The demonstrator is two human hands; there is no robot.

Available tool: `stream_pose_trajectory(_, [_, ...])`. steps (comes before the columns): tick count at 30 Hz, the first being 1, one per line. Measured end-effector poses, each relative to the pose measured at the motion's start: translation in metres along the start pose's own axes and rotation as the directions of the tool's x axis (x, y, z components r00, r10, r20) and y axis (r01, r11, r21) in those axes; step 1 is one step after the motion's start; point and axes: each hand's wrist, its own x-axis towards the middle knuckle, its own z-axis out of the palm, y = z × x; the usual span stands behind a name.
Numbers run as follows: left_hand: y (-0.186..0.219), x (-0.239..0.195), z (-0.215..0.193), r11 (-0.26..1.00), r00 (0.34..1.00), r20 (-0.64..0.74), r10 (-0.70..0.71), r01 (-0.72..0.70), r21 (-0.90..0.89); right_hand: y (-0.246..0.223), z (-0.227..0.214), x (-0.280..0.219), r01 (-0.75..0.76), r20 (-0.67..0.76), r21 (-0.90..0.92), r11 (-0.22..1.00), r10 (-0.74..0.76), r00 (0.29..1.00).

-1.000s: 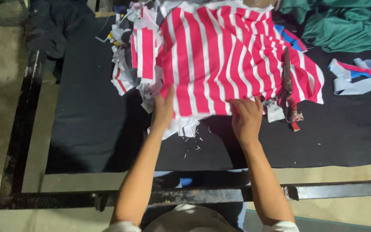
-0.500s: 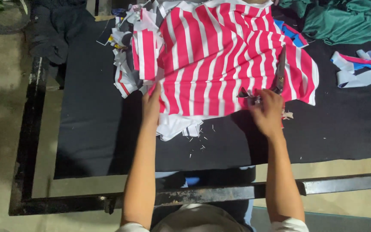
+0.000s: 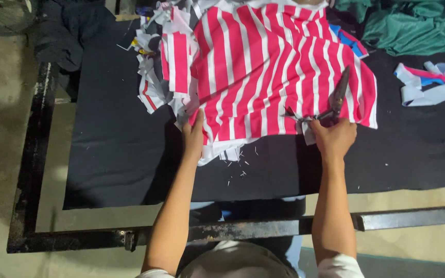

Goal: Cutting through a stack of striped fabric pieces with large scissors and sorting the resulting pieces on a cutting table.

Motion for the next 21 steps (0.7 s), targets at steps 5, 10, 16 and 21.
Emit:
stream_pose_trajectory(5, [-0.002, 0.004, 0.001, 0.999, 0.999, 0.006, 0.034, -0.034, 0.000, 0.023, -0.014, 0.010, -0.084, 0.007, 0.084, 0.993, 0.084, 0.996])
stream_pose_trajectory(10, [-0.040, 0.025, 0.000, 0.999, 0.999, 0.019, 0.026, -0.027, 0.021, 0.012, -0.045, 0.004, -0.427, 0.336, 0.342, 0.837, 0.315, 0.887])
stream_pose_trajectory(16, [-0.014, 0.009, -0.004, 1.000, 1.000, 0.027, 0.011, -0.012, 0.021, 0.011, 0.008, -0.009, -0.513, 0.591, 0.425, 0.746, 0.200, 0.781])
stream_pose_trajectory(21, [-0.018, 0.013, -0.002, 1.000, 1.000, 0.016, -0.002, 0.002, 0.026, -0.027, -0.007, -0.021, -0.561, 0.719, 0.481, 0.673, 0.063, 0.692])
